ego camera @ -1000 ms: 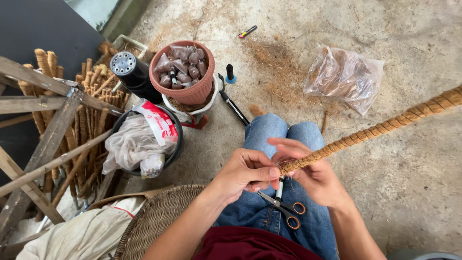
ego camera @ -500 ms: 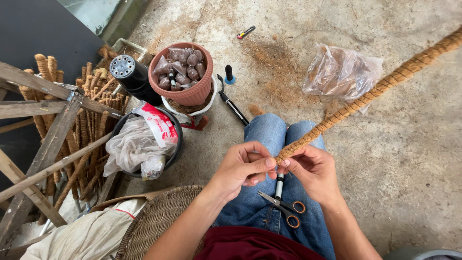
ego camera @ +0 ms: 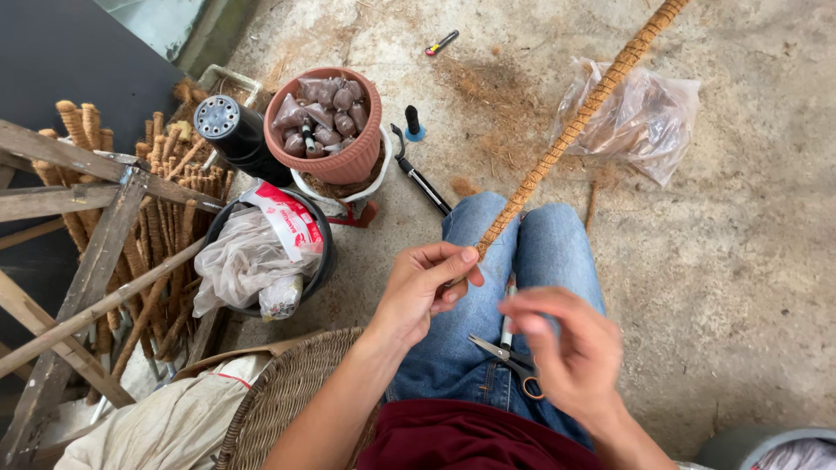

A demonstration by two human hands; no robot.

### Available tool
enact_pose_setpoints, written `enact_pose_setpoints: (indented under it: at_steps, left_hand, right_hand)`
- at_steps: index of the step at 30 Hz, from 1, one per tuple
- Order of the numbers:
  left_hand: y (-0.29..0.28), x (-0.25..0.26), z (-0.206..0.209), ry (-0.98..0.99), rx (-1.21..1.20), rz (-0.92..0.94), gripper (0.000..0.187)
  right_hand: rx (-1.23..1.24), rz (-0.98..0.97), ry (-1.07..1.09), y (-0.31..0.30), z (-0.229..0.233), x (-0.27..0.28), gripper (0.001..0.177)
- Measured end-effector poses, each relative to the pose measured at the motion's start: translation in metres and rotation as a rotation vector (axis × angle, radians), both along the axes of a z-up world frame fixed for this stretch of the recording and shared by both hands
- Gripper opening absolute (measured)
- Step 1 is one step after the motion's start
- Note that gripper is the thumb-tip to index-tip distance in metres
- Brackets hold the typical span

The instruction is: The person sits on a low chair and trims the frayed end of a long rope using scissors. They then use the scissors to scrape and smooth the rope surface along its length.

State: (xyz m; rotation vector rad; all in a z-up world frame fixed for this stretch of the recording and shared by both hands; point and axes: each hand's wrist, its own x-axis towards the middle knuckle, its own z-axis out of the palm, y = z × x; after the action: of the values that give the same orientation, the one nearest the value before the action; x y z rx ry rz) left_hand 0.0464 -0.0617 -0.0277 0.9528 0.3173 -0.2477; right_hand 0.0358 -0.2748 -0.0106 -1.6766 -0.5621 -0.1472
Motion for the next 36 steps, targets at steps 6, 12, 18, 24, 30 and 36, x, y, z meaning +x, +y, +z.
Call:
enact_pose_setpoints:
  at_steps: [6,12,18,24,30,36]
  left_hand:
    - [-0.007,-0.004,0.001,0.003,-0.031,-0.012,0.022]
    - [-0.008,-0.003,-0.003,0.013,-0.028,-0.010,0.022]
    - [-0.008,-0.003,-0.007,0.023,0.031,-0.011,0.022]
    - [0.000,-0.001,-0.011,0.066,0.087,0.033,0.021]
    - [-0.014,-0.004,-0.013,-0.167,0.347,0.098,0.018]
    - [-0.023,-0.010,0.004,-0.476,0.958,0.043,0.016]
  right_hand:
    - [-0.112,-0.092,0.050,0.027,0.009,0.017,0.035]
    - [-0.186,-0.105,0.044,0.025,0.002,0.020,0.020]
    - [-0.220,-0.087,-0.065,0.015,-0.001,0.025,0.010]
    - [-0.448,-0.069,-0.323,0.004,0.001,0.037,0.014]
    - [-0.629,0.037,-0.573,-0.003,0.011,0.044,0.024]
    - [-0.868,0.167,-0.772,-0.017,0.027,0.054,0.045]
